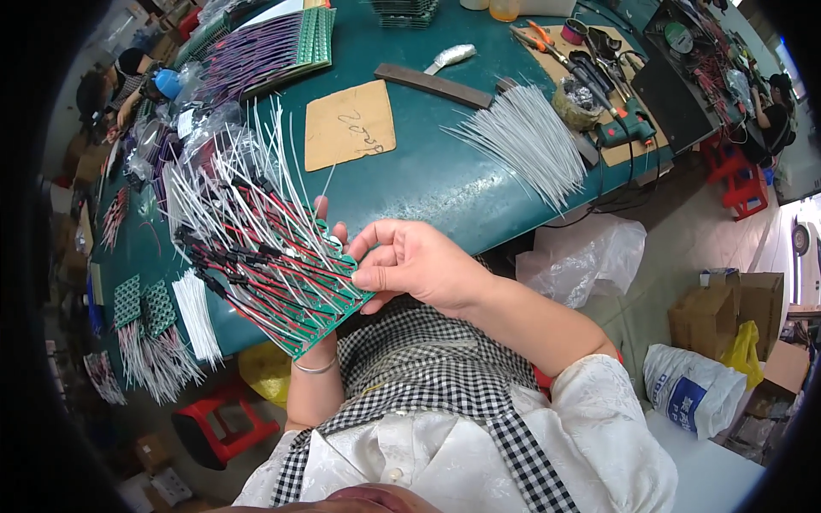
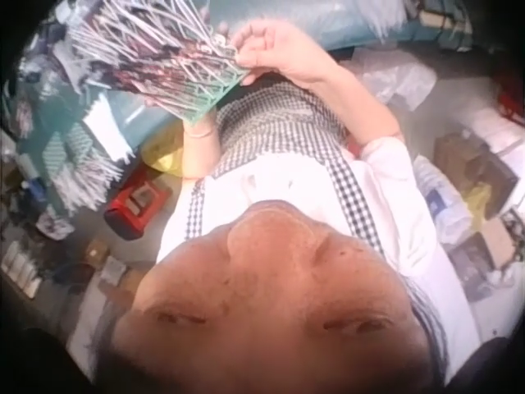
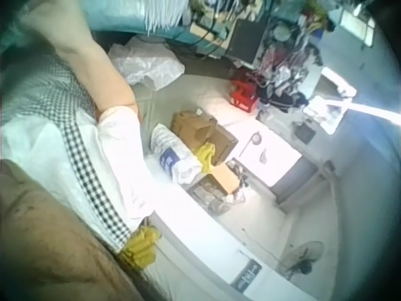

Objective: The person inserts plastic ties and wire leads into circuit boards, positions the board assembly onto a support, and solders the connections using a soldering iron.

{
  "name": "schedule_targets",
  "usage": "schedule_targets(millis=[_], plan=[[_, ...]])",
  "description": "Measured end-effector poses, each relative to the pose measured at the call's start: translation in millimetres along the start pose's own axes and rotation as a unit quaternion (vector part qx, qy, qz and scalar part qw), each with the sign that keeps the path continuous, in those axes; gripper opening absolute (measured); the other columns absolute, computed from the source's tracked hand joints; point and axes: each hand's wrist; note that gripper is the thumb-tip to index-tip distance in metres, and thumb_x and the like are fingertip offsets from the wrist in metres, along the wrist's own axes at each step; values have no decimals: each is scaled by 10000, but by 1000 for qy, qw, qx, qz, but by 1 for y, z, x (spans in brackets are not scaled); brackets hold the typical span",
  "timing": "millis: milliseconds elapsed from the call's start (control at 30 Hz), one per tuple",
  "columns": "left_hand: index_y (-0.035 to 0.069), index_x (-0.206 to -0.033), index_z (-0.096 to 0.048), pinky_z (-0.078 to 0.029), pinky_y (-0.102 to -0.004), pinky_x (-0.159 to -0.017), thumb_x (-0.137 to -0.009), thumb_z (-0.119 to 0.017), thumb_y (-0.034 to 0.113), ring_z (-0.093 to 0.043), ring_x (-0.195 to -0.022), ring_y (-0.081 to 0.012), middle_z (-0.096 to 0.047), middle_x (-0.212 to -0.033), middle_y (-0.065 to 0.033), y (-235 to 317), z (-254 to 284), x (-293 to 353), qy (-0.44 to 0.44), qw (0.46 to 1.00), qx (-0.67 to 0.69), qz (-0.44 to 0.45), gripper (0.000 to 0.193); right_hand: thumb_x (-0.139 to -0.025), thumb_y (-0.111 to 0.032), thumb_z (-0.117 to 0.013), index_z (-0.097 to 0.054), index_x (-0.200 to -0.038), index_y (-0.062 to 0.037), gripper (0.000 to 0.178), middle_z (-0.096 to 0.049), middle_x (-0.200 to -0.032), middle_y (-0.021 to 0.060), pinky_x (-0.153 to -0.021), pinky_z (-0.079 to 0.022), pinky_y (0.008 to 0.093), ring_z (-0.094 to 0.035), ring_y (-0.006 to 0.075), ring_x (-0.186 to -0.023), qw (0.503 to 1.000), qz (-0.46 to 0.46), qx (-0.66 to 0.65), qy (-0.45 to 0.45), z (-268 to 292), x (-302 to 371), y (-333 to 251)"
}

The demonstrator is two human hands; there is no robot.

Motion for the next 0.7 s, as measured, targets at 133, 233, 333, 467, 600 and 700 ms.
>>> schedule_targets(millis=[133,233,333,467,600,700], plan=[[220,-1585,-170,-273,-652,-1162,-583,-892,576,-311,-1403,-502,-86,-1635,-188,11,-2,-4,-16,999,42,1,1285,-941,-150,-682,-605,-1110,11,245,-702,-939,67,-693,-604,299,-695,151,-858,991,-11,132,-31,7,-15,-16],[198,-1555,-309,-318,-577,-1163,-963,-567,452,-358,-1388,-465,-187,-1627,-162,18,-12,-9,-28,997,68,35,694,-930,-230,-695,-699,-1017,-24,223,-726,-940,67,-697,-565,313,-682,138,-838,926,44,363,97,42,-52,-39],[180,-1571,-251,-339,-559,-1159,-847,-674,579,-340,-1407,-438,-174,-1627,-176,22,-9,-12,-115,992,-50,9,929,-835,-296,-755,-719,-1014,-5,343,-728,-910,150,-812,-540,398,-703,302,-872,743,141,616,219,67,-109,-63],[162,-1575,-234,-328,-541,-1170,-778,-720,635,-335,-1409,-443,-178,-1619,-197,22,-7,-9,-80,996,-29,-27,1047,-770,-338,-811,-640,-1246,-95,560,-550,-1359,138,-1026,-468,419,-533,328,-1239,559,112,797,197,98,-183,-76],[134,-1576,-215,-331,-523,-1173,-749,-750,635,-356,-1393,-447,-217,-1607,-203,25,-15,-2,-56,995,-59,-57,1104,-673,-394,-887,-579,-1334,-140,772,-459,-1448,121,-1068,-447,425,-454,353,-1311,514,20,846,141,91,-218,-103],[231,-1578,-222,-335,-598,-1141,-697,-789,649,-335,-1395,-469,-192,-1617,-194,31,-15,3,-10,998,-2,-68,1127,-544,-454,-949,-515,-1395,-135,1007,-490,-1415,148,-1065,-446,427,-484,345,-1281,466,-112,868,126,79,-229,-117]])
Point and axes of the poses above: each hand's wrist, its own x-axis away from the middle knuckle, its own z-axis out of the back of the hand, y = z × x
